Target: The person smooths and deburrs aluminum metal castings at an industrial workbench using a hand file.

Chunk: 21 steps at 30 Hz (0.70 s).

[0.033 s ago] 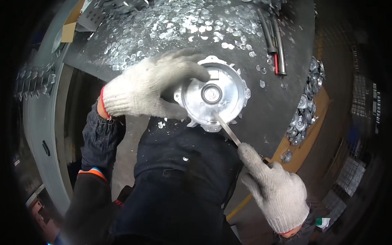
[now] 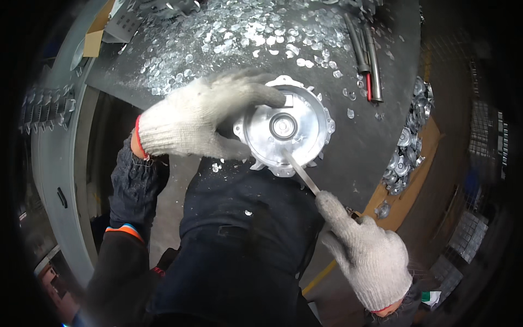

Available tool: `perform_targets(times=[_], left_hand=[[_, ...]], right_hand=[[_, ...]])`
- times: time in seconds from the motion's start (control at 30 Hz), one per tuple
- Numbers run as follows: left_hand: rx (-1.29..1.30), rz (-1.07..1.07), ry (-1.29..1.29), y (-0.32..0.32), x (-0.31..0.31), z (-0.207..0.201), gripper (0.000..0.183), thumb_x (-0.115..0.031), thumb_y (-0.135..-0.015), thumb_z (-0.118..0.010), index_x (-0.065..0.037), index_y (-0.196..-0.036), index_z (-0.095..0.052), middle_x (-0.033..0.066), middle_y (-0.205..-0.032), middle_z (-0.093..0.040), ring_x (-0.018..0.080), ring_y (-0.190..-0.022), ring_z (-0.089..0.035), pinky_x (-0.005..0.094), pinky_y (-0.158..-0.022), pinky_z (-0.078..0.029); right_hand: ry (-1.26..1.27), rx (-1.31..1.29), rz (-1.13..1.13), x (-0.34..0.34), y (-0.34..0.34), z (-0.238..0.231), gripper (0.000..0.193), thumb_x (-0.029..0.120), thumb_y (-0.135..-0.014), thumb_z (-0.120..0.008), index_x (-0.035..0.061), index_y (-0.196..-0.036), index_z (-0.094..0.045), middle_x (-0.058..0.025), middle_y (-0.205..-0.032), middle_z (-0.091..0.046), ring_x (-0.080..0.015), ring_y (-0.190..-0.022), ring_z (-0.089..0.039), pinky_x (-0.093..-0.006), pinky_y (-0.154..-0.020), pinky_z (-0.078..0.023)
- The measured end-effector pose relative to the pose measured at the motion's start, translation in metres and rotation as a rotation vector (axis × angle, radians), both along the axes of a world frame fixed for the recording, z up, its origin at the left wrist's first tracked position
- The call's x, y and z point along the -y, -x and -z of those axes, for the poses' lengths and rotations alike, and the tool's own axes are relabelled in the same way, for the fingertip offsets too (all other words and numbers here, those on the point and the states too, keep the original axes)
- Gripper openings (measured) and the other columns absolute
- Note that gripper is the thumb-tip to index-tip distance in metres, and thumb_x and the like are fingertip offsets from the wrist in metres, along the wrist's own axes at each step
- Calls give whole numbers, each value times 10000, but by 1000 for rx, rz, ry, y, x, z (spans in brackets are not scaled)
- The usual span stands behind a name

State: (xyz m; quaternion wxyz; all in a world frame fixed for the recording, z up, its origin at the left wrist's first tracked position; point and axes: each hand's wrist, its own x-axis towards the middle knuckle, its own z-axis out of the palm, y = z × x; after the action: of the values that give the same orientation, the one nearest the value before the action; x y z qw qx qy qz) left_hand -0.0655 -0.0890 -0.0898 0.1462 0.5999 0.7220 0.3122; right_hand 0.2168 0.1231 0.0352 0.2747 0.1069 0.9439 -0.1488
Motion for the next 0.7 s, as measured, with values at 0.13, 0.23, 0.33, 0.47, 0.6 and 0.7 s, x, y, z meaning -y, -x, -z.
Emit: perform_targets(times=[0.13, 0.23, 0.33, 0.47, 0.6, 0.7], left_hand=[[53, -28, 38, -4, 0, 3, 970, -317, -780, -978, -139, -1642, -569, 216, -1520, -695, 414, -1389, -687, 496, -1144, -594], [88, -81, -69, 0, 4, 11, 1010, -329, -779, -985, -81, -1654, -545, 231, -1442, -728, 432, -1288, -741, 504, -1128, -603], [117, -111, -40, -4, 6, 15, 1012, -331, -778, -987, -88, -1657, -548, 235, -1472, -712, 433, -1330, -722, 512, -1145, -593], [135, -132, -71, -6, 10, 22, 1022, -342, -774, -987, -92, -1661, -546, 238, -1516, -689, 436, -1377, -696, 513, -1155, -586], [147, -151, -77, -12, 7, 26, 1052, -306, -746, -965, -81, -1678, -532, 232, -1615, -629, 426, -1504, -604, 495, -1243, -529], [157, -132, -72, -6, 6, 25, 1088, -357, -709, -993, -93, -1667, -549, 224, -1601, -644, 437, -1515, -588, 510, -1249, -521]], right_hand=[[-2, 14, -47, 2, 19, 5, 734, 350, -1039, -806, 360, -1715, -520, -183, -884, -715, -402, -710, -761, -494, -638, -618], [-97, 123, -62, 9, 41, -4, 721, 319, -986, -854, 286, -1661, -604, -174, -931, -727, -413, -800, -742, -511, -760, -595], [-169, 144, -123, 12, 48, -8, 729, 341, -991, -844, 300, -1673, -589, -171, -929, -729, -402, -787, -745, -514, -757, -589], [-194, 96, -172, 12, 47, 1, 735, 310, -989, -848, 316, -1675, -586, -177, -921, -725, -393, -778, -749, -505, -746, -591], [-208, 102, -180, 5, 46, -2, 773, 289, -966, -869, 350, -1679, -578, -161, -896, -712, -378, -747, -741, -487, -723, -597], [-227, 66, -264, -6, 45, -3, 796, 287, -941, -881, 385, -1672, -582, -138, -878, -701, -360, -725, -729, -473, -713, -597]])
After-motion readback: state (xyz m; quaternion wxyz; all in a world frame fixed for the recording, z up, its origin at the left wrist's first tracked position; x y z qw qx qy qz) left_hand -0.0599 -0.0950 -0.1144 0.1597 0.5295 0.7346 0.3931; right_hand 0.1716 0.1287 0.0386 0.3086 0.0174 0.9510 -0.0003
